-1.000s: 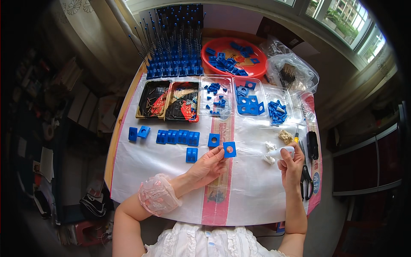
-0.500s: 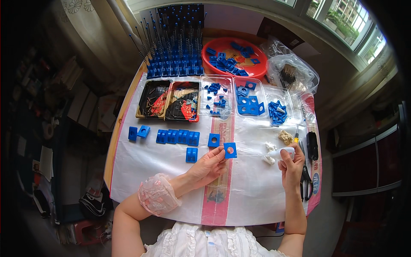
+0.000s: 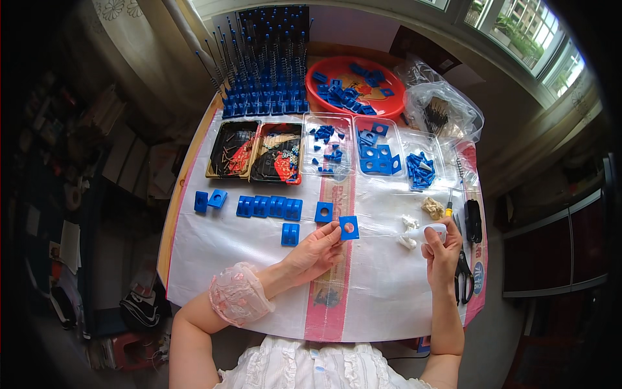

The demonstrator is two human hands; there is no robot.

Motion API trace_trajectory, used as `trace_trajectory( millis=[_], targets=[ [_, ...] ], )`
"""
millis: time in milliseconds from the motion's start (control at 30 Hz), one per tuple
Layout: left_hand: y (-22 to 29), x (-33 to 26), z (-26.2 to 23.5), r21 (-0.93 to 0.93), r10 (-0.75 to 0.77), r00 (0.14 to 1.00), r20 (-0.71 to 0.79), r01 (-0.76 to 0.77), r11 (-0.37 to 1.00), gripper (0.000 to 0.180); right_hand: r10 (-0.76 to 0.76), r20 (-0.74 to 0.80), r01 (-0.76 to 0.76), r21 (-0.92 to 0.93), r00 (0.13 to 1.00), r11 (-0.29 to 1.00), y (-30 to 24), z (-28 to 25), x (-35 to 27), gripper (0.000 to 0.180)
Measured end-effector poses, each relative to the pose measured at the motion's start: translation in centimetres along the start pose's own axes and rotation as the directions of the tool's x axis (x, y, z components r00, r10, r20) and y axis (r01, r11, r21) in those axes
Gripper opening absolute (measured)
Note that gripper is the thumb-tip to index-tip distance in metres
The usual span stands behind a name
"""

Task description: Assembling small blue plastic components by applying adhesive and joining parts.

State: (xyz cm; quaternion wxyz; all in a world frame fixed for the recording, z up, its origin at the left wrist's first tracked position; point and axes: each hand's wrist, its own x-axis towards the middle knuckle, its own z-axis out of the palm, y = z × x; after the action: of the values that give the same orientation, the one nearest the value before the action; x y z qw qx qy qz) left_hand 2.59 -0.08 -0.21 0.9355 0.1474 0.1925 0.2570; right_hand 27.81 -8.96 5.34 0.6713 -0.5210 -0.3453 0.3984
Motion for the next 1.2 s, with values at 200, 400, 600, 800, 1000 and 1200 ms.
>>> trace_trajectory(
  millis=[200, 400, 600, 800, 1000, 1200],
  targets=[
    [-0.1, 0.1, -0.1, -0.006, 0.002, 1.0, 0.015, -0.002, 1.0, 0.017, 0.002, -0.009, -0.002, -0.006, 1.0, 1.0, -0.2, 0.1, 0.0, 0.021],
    [0.0, 0.0, 0.1, -0.005, -0.003, 1.0, -0.001, 0.003, 1.0, 0.016, 0.003, -0.008, -0.003, -0.001, 1.0, 1.0, -0.1, 0.1, 0.0, 0.021],
    [0.0, -0.1, 0.1, 0.001, -0.004, 1.0, 0.005, 0.004, 1.0, 0.017, 0.005, 0.0, -0.005, -0.003, 1.0, 1.0, -0.1, 0.0, 0.0, 0.021],
    [0.1, 0.0, 0.0, 0.015, -0.012, 0.999, 0.032, 0.012, 1.0, 0.016, 0.057, -0.024, -0.054, 0.09, 0.998, 0.994, 0.1, -0.1, 0.1, 0.018],
    [-0.2, 0.2, -0.7, -0.04, -0.024, 0.998, 0.065, 0.026, 0.999, 0.012, 0.107, 0.006, -0.107, 0.131, 0.994, 0.986, 0.5, 0.4, -0.2, 0.019],
    [-0.3, 0.2, -0.8, -0.065, -0.017, 0.999, 0.029, 0.019, 0.998, 0.013, 0.077, 0.005, -0.077, 0.078, 0.997, 0.994, 0.6, 0.9, -0.5, 0.02]
  ],
)
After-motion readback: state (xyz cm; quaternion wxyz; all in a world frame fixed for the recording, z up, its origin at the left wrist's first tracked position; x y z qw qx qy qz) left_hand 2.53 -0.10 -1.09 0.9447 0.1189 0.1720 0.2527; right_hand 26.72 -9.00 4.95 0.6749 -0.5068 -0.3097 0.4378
